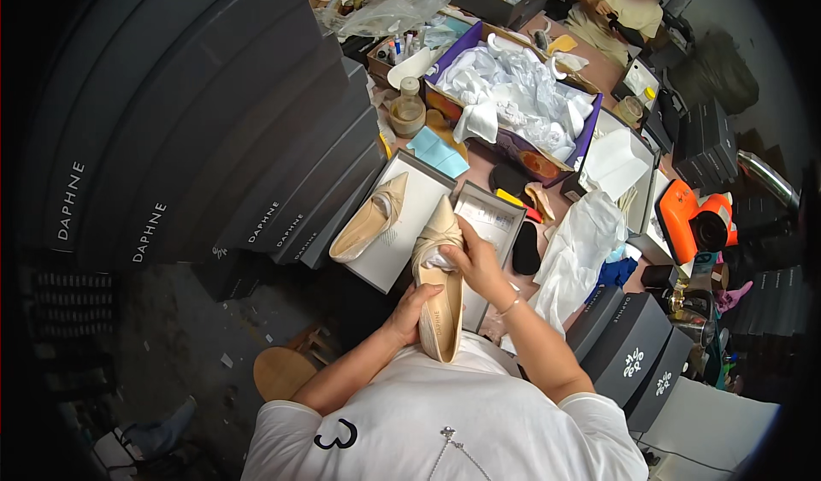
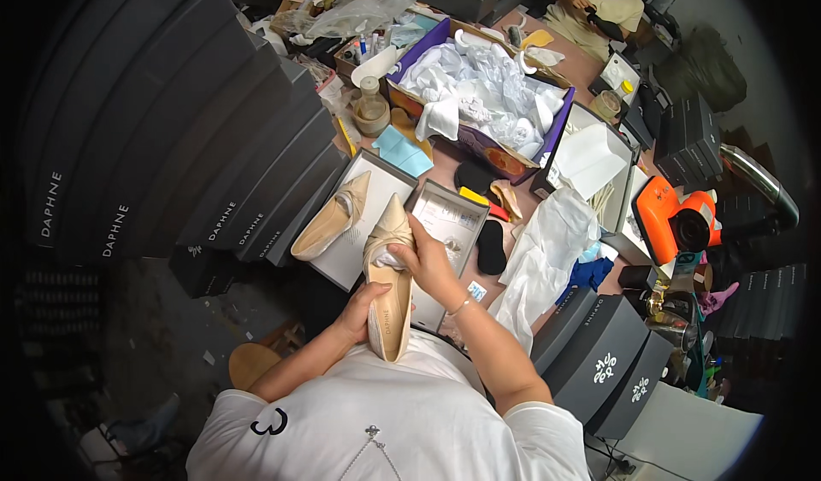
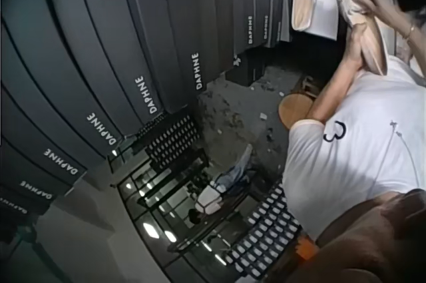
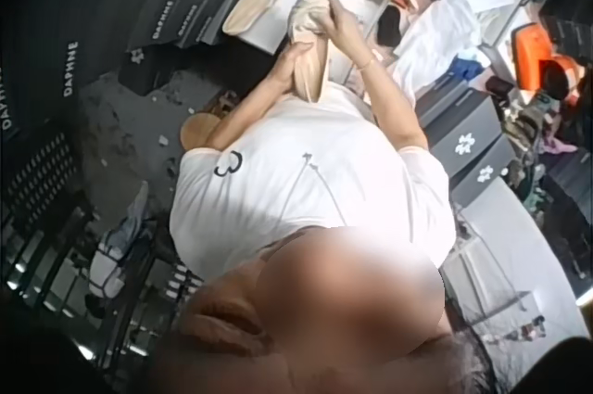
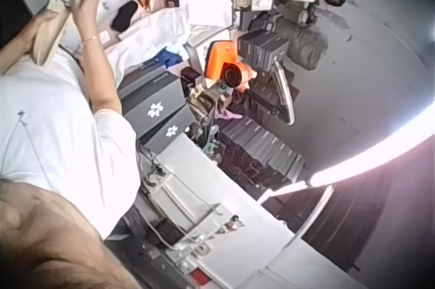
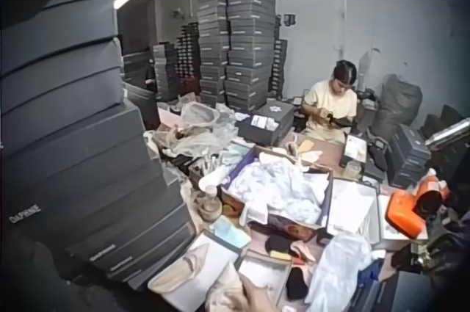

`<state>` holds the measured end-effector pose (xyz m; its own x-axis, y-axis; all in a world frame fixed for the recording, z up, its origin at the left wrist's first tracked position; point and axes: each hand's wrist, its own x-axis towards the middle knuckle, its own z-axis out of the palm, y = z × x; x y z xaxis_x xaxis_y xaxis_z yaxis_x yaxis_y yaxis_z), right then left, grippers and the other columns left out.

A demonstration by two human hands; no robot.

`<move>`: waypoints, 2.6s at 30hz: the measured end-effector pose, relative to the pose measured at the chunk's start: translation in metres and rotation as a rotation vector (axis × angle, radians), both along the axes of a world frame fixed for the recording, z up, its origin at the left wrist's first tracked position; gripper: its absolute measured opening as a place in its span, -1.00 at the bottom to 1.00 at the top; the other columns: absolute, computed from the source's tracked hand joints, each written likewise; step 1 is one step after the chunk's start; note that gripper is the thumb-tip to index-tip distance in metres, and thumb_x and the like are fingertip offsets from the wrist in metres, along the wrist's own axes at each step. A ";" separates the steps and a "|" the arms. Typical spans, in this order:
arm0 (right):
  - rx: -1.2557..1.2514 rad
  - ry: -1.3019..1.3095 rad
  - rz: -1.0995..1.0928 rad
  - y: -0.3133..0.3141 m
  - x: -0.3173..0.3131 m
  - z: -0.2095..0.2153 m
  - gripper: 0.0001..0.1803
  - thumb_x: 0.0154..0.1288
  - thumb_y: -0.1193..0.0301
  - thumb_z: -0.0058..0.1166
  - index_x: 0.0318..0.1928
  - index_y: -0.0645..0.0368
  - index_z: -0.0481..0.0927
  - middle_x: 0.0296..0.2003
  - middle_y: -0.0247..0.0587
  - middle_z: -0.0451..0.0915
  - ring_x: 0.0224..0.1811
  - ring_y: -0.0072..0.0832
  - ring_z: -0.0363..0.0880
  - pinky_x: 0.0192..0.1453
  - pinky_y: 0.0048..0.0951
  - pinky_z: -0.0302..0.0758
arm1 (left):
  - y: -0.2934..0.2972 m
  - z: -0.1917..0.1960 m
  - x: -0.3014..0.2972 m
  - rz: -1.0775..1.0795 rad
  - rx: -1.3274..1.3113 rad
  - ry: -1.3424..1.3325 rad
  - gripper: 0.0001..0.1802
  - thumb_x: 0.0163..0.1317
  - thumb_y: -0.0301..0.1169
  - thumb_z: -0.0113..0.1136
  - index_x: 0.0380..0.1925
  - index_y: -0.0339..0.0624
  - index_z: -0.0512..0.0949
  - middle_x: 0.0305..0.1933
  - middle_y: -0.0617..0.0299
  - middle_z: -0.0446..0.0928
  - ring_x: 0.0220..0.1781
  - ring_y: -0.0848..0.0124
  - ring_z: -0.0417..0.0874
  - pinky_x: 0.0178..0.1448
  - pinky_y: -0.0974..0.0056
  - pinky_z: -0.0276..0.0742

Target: The person is cleaning and packing a pair of high-heeled shoes into a shoebox with protective tissue paper and inserts.

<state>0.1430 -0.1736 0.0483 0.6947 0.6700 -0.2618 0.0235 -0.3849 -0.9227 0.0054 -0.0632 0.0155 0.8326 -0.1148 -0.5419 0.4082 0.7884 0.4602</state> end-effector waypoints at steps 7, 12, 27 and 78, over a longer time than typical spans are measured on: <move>0.234 -0.028 0.090 -0.006 0.007 -0.021 -0.16 0.14 0.31 0.33 0.35 0.31 0.18 -0.09 -0.18 0.56 -0.12 -0.55 0.51 -0.03 -0.58 0.47 | -0.007 -0.012 -0.004 0.076 0.088 -0.008 -0.47 0.21 -0.34 0.00 0.17 -0.28 0.24 -0.07 0.03 0.47 -0.13 0.15 0.63 -0.04 0.08 0.62; 0.152 -0.049 0.000 0.006 0.013 -0.070 -0.24 0.12 0.22 0.33 0.24 0.33 0.33 -0.19 -0.04 0.61 -0.28 -0.46 0.59 -0.17 -0.45 0.54 | -0.009 -0.030 0.002 0.101 0.075 0.060 -0.49 0.27 -0.27 -0.02 0.18 -0.25 0.27 -0.06 0.04 0.48 -0.08 0.18 0.62 -0.01 0.09 0.60; 0.787 0.854 -0.164 -0.077 -0.018 -0.044 0.00 0.06 0.49 0.20 0.45 0.01 -0.12 0.20 -0.04 0.33 0.22 -0.15 0.42 0.21 -0.17 0.48 | 0.123 -0.036 0.072 -0.522 2.042 -0.170 -0.11 0.02 -0.25 0.38 0.30 -0.31 0.15 0.26 -0.13 0.29 0.32 -0.02 0.26 0.33 -0.04 0.20; 0.356 0.124 -0.536 -0.112 0.155 -0.112 -0.71 0.25 0.43 0.02 -0.02 0.17 0.55 -0.22 -0.27 0.61 -0.23 -0.54 0.58 -0.11 -0.49 0.50 | 0.049 -0.015 0.064 -0.226 -0.066 0.091 -0.31 0.29 0.04 -0.25 0.23 -0.26 0.31 -0.06 -0.15 0.52 -0.11 -0.04 0.62 -0.13 -0.03 0.61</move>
